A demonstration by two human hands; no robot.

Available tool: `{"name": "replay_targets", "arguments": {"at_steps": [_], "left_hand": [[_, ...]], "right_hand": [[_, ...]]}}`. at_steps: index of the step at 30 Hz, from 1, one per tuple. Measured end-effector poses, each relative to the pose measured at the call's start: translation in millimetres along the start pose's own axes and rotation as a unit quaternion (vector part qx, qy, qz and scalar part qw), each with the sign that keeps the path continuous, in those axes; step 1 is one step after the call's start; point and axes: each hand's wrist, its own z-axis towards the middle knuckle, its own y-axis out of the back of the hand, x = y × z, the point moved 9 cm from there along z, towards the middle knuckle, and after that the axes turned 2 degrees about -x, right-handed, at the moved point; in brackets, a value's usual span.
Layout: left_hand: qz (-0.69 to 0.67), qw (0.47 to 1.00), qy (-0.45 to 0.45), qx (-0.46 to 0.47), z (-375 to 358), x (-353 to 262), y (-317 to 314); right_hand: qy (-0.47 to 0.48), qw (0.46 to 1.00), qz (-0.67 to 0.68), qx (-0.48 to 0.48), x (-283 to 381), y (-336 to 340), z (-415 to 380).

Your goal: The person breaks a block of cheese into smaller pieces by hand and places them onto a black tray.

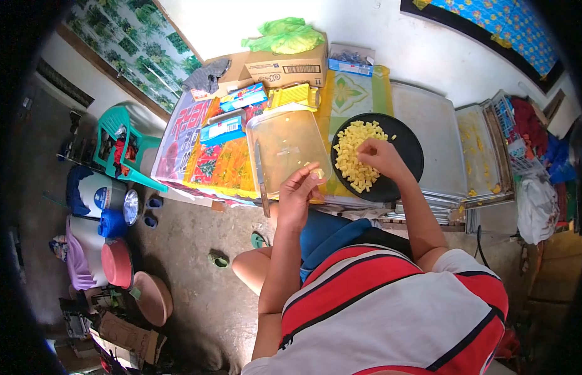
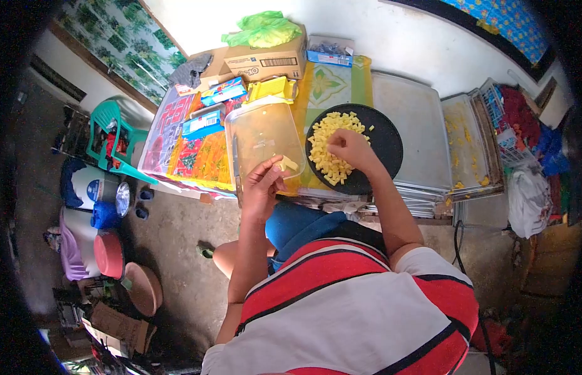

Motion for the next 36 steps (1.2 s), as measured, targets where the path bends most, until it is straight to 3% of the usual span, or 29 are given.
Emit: {"name": "replay_targets", "arguments": {"at_steps": [4,7,10,12,16,19,36], "left_hand": [[-0.008,1.0,-0.018,-0.001,1.1,-4.2,0.1],[-0.018,1.0,-0.013,-0.012,0.5,-5.8,-2.5],[-0.015,1.0,-0.013,0.004,2.1,-2.5,-1.4],[-0.004,1.0,-0.014,0.003,3.4,1.2,-0.2],[0.002,1.0,-0.012,0.009,4.1,5.1,-1.0],[-0.008,1.0,-0.017,0.019,3.4,5.4,0.7],[-0.049,0.998,-0.005,0.025,-2.6,1.2,1.5]], "right_hand": [[-0.054,0.982,-0.182,-0.02,-45.3,13.6,3.5],[-0.083,0.975,-0.206,-0.034,-51.5,17.3,4.1],[-0.013,0.994,-0.102,-0.043,-17.1,15.8,3.2],[0.033,0.998,0.052,0.013,19.1,-3.4,-0.9],[0.061,0.948,0.274,0.147,71.0,-50.5,-19.0],[0.069,0.936,0.303,0.166,95.8,-61.3,-26.1],[0.054,0.926,0.325,0.187,95.4,-65.1,-29.6]]}}
